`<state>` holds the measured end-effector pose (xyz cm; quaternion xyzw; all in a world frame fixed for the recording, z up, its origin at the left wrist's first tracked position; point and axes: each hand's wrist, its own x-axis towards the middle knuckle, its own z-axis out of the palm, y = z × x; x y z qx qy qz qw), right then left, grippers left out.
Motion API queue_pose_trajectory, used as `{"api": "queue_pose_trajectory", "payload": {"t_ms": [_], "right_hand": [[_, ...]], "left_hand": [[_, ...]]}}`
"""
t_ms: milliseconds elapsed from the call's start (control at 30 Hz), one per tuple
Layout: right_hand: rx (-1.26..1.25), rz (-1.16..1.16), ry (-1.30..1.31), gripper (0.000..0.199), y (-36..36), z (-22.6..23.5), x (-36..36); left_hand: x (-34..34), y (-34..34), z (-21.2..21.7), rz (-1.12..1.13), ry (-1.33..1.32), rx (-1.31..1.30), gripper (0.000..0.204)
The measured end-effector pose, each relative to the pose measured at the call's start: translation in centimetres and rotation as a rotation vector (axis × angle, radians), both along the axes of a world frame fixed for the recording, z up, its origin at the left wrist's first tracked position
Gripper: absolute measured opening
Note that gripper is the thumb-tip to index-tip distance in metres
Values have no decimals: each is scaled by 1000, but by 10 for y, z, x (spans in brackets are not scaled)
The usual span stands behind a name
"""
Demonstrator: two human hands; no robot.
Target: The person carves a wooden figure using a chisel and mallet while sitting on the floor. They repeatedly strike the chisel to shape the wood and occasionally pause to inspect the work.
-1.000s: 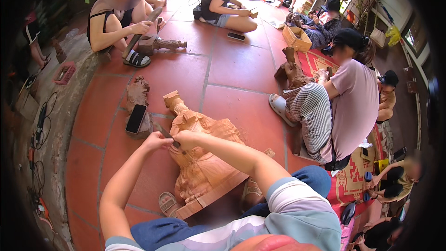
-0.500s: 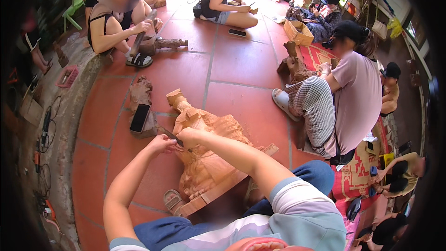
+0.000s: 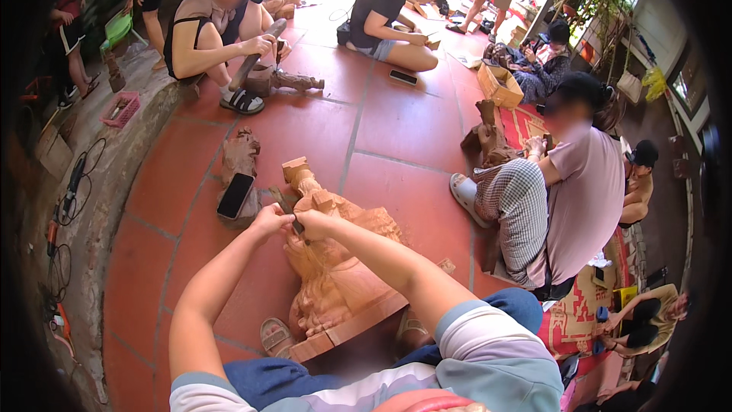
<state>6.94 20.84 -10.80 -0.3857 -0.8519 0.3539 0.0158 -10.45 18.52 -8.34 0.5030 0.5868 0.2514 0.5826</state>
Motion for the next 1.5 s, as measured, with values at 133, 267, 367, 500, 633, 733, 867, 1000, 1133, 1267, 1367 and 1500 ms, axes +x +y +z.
{"api": "queue_pose_trajectory", "payload": {"t_ms": [133, 267, 367, 500, 633, 733, 867, 1000, 1133, 1267, 1367, 1500], "right_hand": [[33, 203, -117, 40, -35, 46, 4], [17, 123, -186, 38, -4, 18, -9], [-59, 85, 42, 40, -8, 13, 0], [38, 185, -93, 38, -25, 34, 10], [-32, 152, -2, 35, -7, 17, 2], [-116, 115, 29, 35, -9, 28, -2], [-1, 229, -187, 36, -26, 45, 4], [-55, 96, -37, 39, -5, 13, 7], [-48, 124, -38, 40, -23, 36, 5], [-1, 215, -261, 39, -26, 33, 3], [-1, 168, -281, 34, -14, 25, -5], [71, 183, -181, 34, -4, 15, -4]], "left_hand": [[-17, -21, 1, -235, -93, -212, 28], [-7, -8, -6, -17, -50, -1, 24], [-6, -7, -1, -57, 34, 48, 30], [-8, -28, 17, -176, -52, -21, 27], [-8, -21, 7, -45, -14, 45, 32], [-15, -8, 1, -100, 38, 109, 37], [-16, -19, 9, -236, -61, 53, 37], [-2, -12, 8, -39, -3, 161, 23], [-9, -13, 8, -60, 72, 204, 26], [-12, -18, -11, -103, -21, 64, 25], [-13, -17, -10, -125, -31, 31, 24], [-12, -15, -8, -54, -2, 12, 24]]}}
